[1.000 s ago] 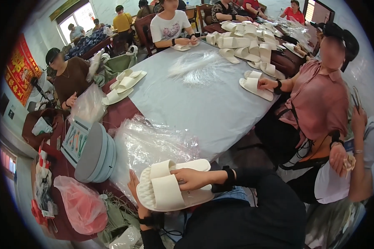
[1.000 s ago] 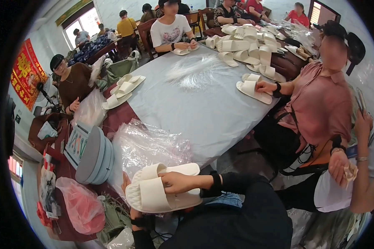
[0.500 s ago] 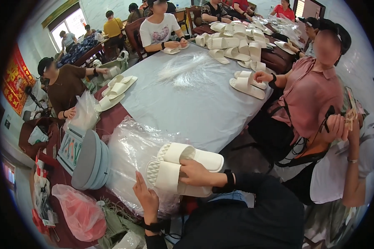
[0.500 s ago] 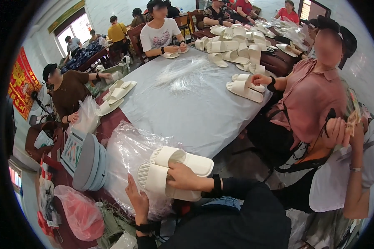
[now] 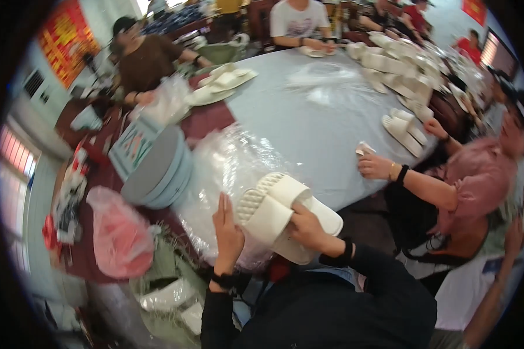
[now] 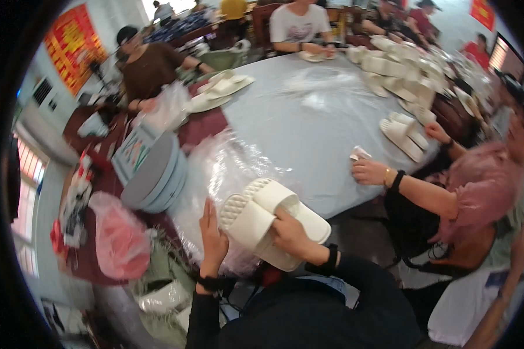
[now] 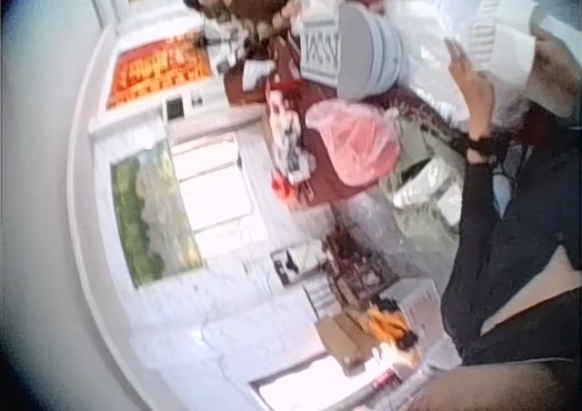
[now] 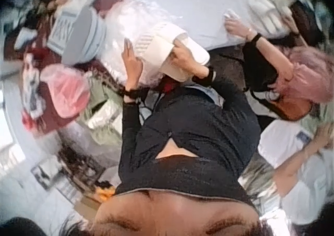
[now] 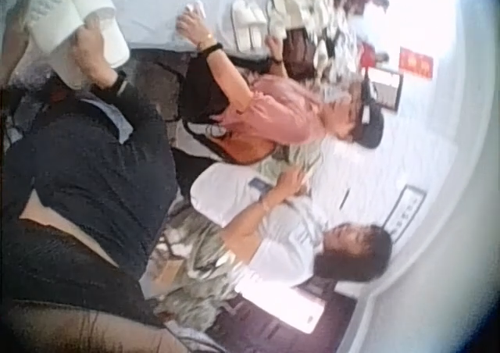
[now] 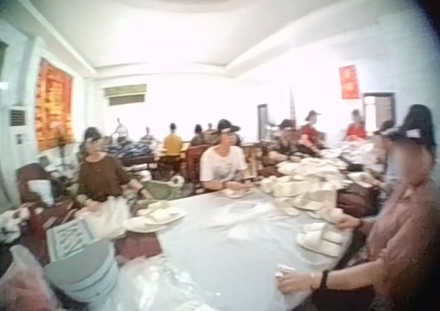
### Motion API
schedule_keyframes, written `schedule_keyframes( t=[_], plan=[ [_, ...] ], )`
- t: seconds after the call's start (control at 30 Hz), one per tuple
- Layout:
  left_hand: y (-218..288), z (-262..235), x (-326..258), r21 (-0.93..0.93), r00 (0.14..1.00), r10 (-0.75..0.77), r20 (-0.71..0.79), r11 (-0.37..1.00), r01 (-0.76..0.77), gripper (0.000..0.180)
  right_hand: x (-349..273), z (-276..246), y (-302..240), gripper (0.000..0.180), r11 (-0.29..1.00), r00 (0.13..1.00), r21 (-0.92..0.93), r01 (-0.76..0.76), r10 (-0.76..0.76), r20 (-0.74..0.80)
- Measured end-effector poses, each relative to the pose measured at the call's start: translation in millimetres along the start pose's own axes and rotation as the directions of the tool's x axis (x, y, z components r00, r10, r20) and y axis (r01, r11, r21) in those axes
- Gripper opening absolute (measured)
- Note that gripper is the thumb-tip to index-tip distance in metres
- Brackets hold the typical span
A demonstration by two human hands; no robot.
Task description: Sorting and packing white slippers into plastic bags.
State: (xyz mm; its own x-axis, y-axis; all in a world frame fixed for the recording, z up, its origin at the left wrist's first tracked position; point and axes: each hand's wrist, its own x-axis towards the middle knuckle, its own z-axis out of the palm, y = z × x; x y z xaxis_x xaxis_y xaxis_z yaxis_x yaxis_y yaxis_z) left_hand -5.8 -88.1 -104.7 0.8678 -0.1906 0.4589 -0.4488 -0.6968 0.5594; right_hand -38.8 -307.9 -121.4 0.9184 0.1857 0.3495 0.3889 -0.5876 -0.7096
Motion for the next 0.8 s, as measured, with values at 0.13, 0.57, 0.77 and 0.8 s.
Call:
schedule_keyframes(
  t=[0.13, 0.57, 0.77, 0.8],
  plan=[
    [-22, -8, 7, -0.012, 0.998, 0.013, 0.064, 1.0, -0.013, 0.067, 0, -8, 6, 0.041, 0.943, 0.992, 0.333, 0.005, -0.046, 0.115],
    [-51, 17, -8, -0.151, 0.967, 0.237, -0.089, 0.957, -0.248, 0.067, 23, -4, -26, 0.024, 0.939, 0.963, 0.338, -0.066, -0.028, 0.267],
    [-40, 15, -23, -0.051, 0.994, 0.076, 0.082, 0.996, -0.072, 0.062, 31, 22, 6, 0.026, 0.99, 0.983, 0.103, -0.098, 0.081, 0.162],
    [-42, 16, -23, -0.1, 0.999, 0.02, 0.035, 0.995, -0.016, 0.063, 35, 23, 8, 0.025, 0.999, 0.986, 0.031, 0.019, -0.024, 0.166]
  ],
)
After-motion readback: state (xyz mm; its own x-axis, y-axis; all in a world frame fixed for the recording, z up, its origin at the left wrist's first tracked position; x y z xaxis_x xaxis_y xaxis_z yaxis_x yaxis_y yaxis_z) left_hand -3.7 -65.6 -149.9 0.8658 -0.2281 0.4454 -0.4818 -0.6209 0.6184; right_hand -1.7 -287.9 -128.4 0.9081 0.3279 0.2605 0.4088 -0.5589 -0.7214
